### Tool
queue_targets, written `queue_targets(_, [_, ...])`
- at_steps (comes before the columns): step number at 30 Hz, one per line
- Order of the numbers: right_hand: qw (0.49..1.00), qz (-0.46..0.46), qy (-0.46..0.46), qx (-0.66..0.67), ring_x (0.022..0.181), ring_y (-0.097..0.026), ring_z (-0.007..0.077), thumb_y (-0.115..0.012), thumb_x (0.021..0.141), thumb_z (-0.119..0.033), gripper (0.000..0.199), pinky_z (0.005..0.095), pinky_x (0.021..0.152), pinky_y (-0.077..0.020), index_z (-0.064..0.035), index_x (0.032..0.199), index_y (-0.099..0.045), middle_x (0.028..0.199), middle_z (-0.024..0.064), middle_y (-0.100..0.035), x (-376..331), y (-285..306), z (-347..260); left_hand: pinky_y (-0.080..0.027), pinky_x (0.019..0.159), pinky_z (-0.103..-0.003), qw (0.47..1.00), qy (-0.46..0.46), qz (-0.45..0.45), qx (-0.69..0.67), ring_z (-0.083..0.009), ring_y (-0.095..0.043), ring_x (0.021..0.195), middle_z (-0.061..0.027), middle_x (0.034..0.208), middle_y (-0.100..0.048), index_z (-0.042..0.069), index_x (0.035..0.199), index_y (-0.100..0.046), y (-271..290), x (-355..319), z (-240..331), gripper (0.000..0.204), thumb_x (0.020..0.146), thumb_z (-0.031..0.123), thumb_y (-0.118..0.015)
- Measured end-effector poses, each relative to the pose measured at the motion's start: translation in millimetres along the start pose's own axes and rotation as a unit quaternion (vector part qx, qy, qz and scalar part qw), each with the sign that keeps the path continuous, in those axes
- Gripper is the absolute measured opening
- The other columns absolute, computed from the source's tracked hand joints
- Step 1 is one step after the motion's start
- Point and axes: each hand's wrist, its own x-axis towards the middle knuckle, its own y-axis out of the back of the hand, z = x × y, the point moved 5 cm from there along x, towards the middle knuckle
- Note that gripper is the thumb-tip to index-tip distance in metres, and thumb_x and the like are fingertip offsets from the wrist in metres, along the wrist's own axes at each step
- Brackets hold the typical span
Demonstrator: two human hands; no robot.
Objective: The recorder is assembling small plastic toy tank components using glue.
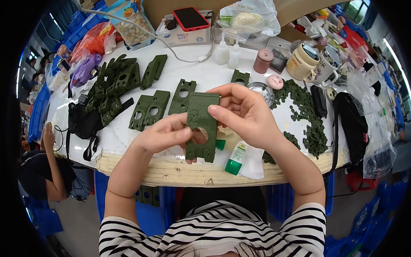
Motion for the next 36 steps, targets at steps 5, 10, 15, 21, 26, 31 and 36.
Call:
queue_targets(5, [0.998, 0.051, 0.019, -0.031, 0.072, -0.058, 0.0049, -0.064, 0.09, -0.008, 0.027, 0.0189, 0.065, -0.0475, 0.0036, 0.112, -0.053, 0.083, 0.0025, -0.061, -2, 5, -1, -0.051, 0.077, -0.033, 0.896, -0.179, 0.228, 0.335, -0.0188, -0.062, 0.091, -0.0123, 0.102, -0.063, -0.002, 0.127, -0.044, -5, -6, 24, 0.059, 0.086, 0.032, -0.067])
queue_targets(10, [0.996, 0.06, 0.018, -0.061, 0.072, -0.06, 0.005, -0.067, 0.088, -0.007, 0.028, 0.0182, 0.065, -0.0485, 0.0027, 0.109, -0.051, 0.082, 0.0036, -0.062, -7, -7, 0, -0.054, 0.073, -0.033, 0.715, -0.263, 0.337, 0.553, -0.0245, -0.062, 0.086, -0.0139, 0.102, -0.058, -0.002, 0.127, -0.048, -28, -24, 29, 0.067, 0.072, 0.019, -0.08])
queue_targets(15, [0.993, -0.006, 0.033, -0.11, 0.083, -0.063, 0.0109, -0.067, 0.087, -0.008, 0.036, 0.0237, 0.074, -0.052, 0.0031, 0.117, -0.051, 0.09, 0.0071, -0.064, -9, -20, 5, -0.052, 0.071, -0.034, 0.672, -0.182, 0.408, 0.591, -0.0285, -0.062, 0.085, -0.0159, 0.1, -0.056, -0.003, 0.126, -0.05, -35, -58, 24, 0.064, 0.071, 0.013, -0.076])
queue_targets(21, [0.98, 0.014, 0.096, -0.176, 0.084, -0.064, 0.014, -0.065, 0.087, -0.01, 0.032, 0.0276, 0.078, -0.0513, 0.0032, 0.114, -0.055, 0.089, 0.0078, -0.065, -12, -11, -9, -0.05, 0.077, -0.039, 0.555, 0.071, 0.561, 0.611, -0.0339, -0.061, 0.088, -0.0193, 0.101, -0.057, -0.006, 0.126, -0.05, 18, -170, 5, 0.063, 0.072, 0.016, -0.073])
queue_targets(26, [0.979, 0.002, 0.093, -0.182, 0.08, -0.063, 0.0116, -0.064, 0.087, -0.01, 0.026, 0.0264, 0.076, -0.0498, 0.0021, 0.11, -0.058, 0.084, 0.0057, -0.065, -11, -13, -8, -0.049, 0.075, -0.041, 0.519, 0.168, 0.573, 0.612, -0.0345, -0.061, 0.085, -0.0193, 0.091, -0.061, 0.0, 0.129, -0.048, 59, -207, -11, 0.068, 0.07, 0.021, -0.074])
queue_targets(31, [0.976, 0.008, 0.096, -0.194, 0.077, -0.06, 0.0095, -0.064, 0.088, -0.01, 0.023, 0.0253, 0.075, -0.0486, 0.002, 0.106, -0.059, 0.081, 0.0042, -0.065, -10, -8, -10, -0.047, 0.08, -0.042, 0.539, 0.142, 0.579, 0.595, -0.0341, -0.059, 0.092, -0.0197, 0.099, -0.062, 0.002, 0.128, -0.048, 65, -200, -3, 0.071, 0.068, 0.023, -0.079])
queue_targets(36, [0.975, 0.01, 0.101, -0.196, 0.075, -0.06, 0.0091, -0.064, 0.088, -0.01, 0.022, 0.025, 0.074, -0.0484, 0.0021, 0.105, -0.06, 0.078, 0.0034, -0.064, -10, -5, -10, -0.044, 0.086, -0.043, 0.548, 0.008, 0.541, 0.638, -0.0339, -0.054, 0.102, -0.0182, 0.106, -0.06, 0.002, 0.114, -0.051, 50, -152, 3, 0.055, 0.07, 0.021, -0.079])
